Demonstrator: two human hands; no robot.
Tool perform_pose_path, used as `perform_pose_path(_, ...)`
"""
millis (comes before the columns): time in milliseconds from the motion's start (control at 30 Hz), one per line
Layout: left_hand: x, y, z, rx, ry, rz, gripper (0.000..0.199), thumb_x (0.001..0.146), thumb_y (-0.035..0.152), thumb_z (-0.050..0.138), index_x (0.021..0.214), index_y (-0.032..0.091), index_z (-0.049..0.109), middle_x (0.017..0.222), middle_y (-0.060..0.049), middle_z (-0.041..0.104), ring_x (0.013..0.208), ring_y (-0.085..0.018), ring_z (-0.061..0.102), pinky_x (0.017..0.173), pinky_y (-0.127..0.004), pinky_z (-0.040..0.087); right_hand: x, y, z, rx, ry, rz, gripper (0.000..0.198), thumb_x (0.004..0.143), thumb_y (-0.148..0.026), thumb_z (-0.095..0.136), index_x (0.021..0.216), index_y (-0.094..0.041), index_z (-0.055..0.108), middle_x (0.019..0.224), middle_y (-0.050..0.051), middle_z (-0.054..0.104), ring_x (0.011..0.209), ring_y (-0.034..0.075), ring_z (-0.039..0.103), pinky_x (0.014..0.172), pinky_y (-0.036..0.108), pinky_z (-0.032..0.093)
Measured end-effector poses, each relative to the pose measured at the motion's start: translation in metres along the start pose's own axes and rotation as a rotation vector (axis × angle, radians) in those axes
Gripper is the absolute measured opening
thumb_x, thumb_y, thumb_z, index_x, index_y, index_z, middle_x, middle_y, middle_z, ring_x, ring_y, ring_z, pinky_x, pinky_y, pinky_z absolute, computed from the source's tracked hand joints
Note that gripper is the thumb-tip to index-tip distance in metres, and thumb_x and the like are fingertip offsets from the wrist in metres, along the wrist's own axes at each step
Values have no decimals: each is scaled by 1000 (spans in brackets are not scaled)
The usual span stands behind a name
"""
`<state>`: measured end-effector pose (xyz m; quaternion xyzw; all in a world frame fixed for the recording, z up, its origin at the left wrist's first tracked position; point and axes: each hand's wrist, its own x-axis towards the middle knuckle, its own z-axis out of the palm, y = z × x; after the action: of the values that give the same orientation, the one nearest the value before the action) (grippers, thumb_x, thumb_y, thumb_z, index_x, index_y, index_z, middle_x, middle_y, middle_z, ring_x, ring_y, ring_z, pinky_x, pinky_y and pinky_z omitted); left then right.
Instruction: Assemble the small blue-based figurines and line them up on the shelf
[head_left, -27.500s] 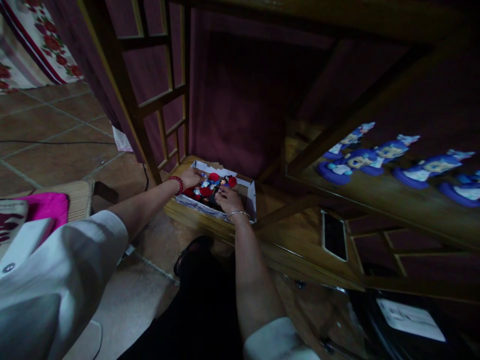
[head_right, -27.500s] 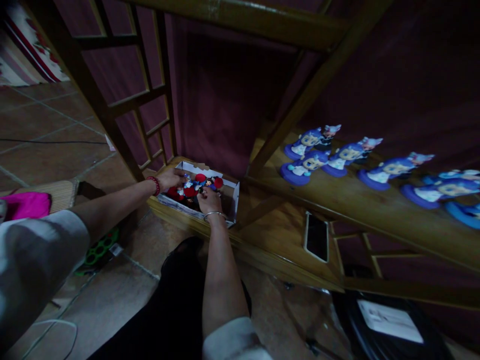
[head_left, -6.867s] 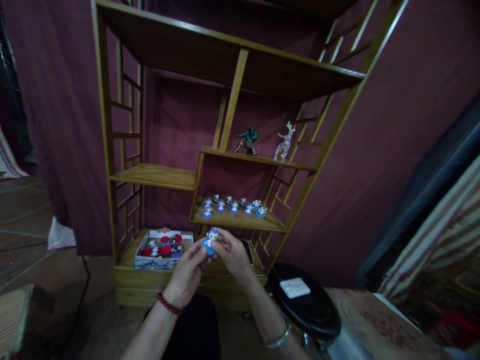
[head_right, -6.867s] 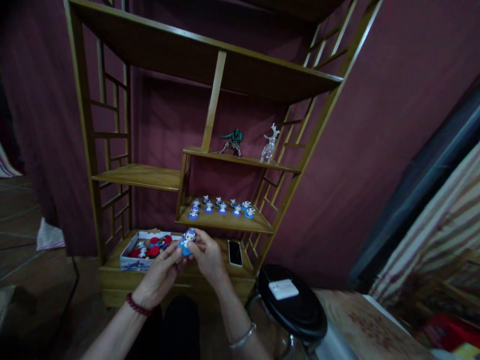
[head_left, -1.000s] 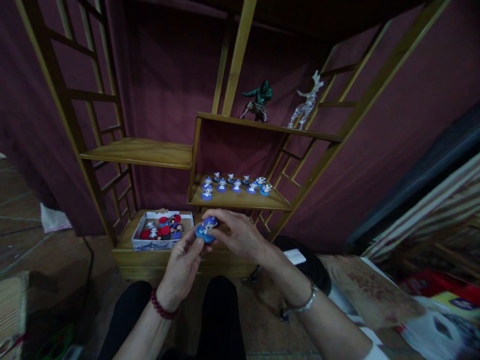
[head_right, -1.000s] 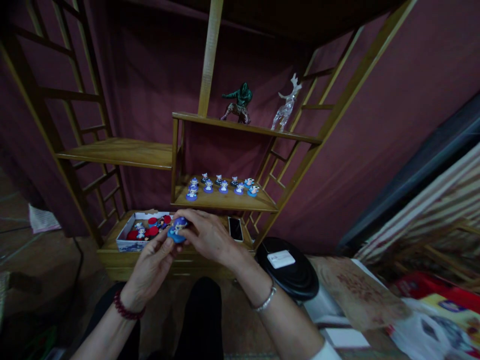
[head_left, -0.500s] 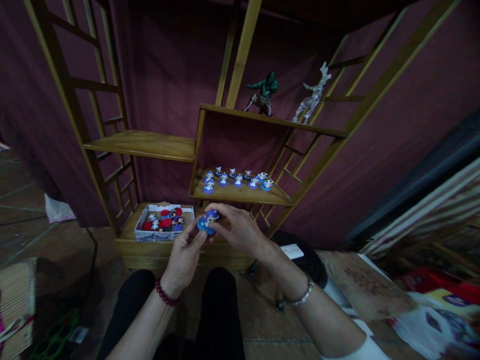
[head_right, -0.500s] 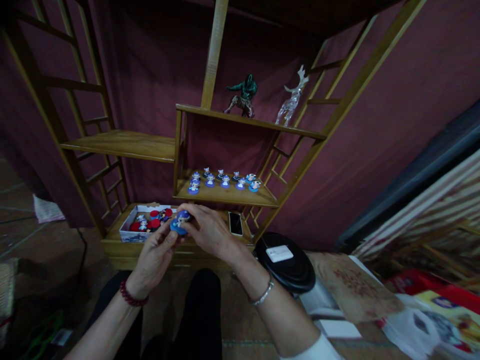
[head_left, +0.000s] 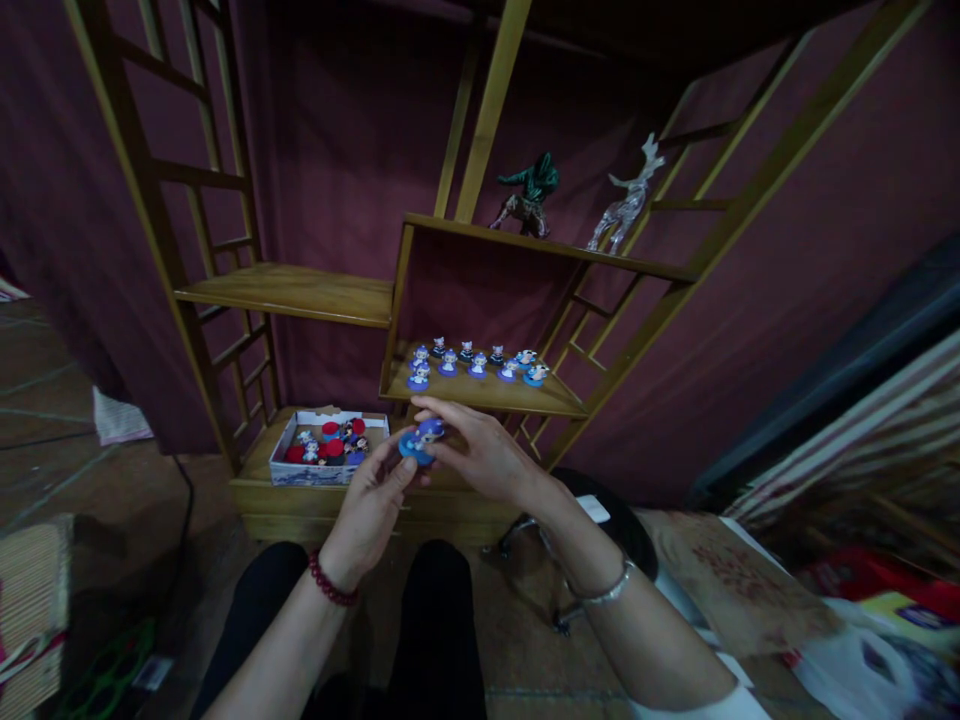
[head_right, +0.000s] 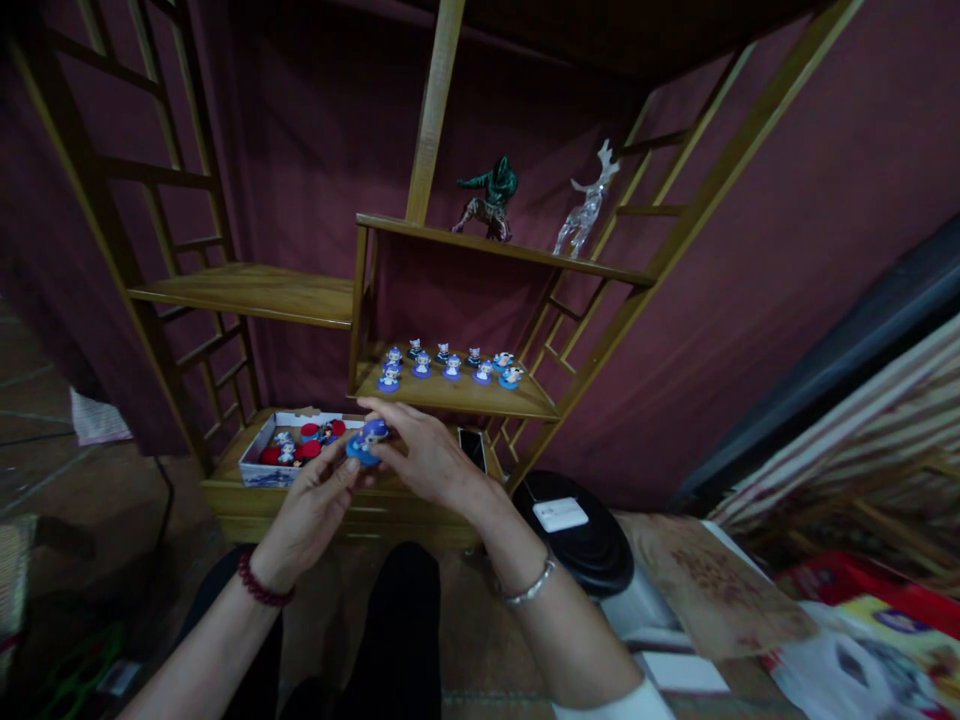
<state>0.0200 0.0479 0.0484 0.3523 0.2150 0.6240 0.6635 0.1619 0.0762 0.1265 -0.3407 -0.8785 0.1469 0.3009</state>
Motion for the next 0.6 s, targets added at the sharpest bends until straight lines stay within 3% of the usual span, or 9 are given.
perform_pose_path(600,5,-11,2,-15,-11,13,30,74,20,62,103,21,61,101,-3,61,87,-14,57,72,-24,44,-5,14,-3,21,-7,31,31,83,-25,51,113,-26,54,105,1,63,93,15,59,84,28,44)
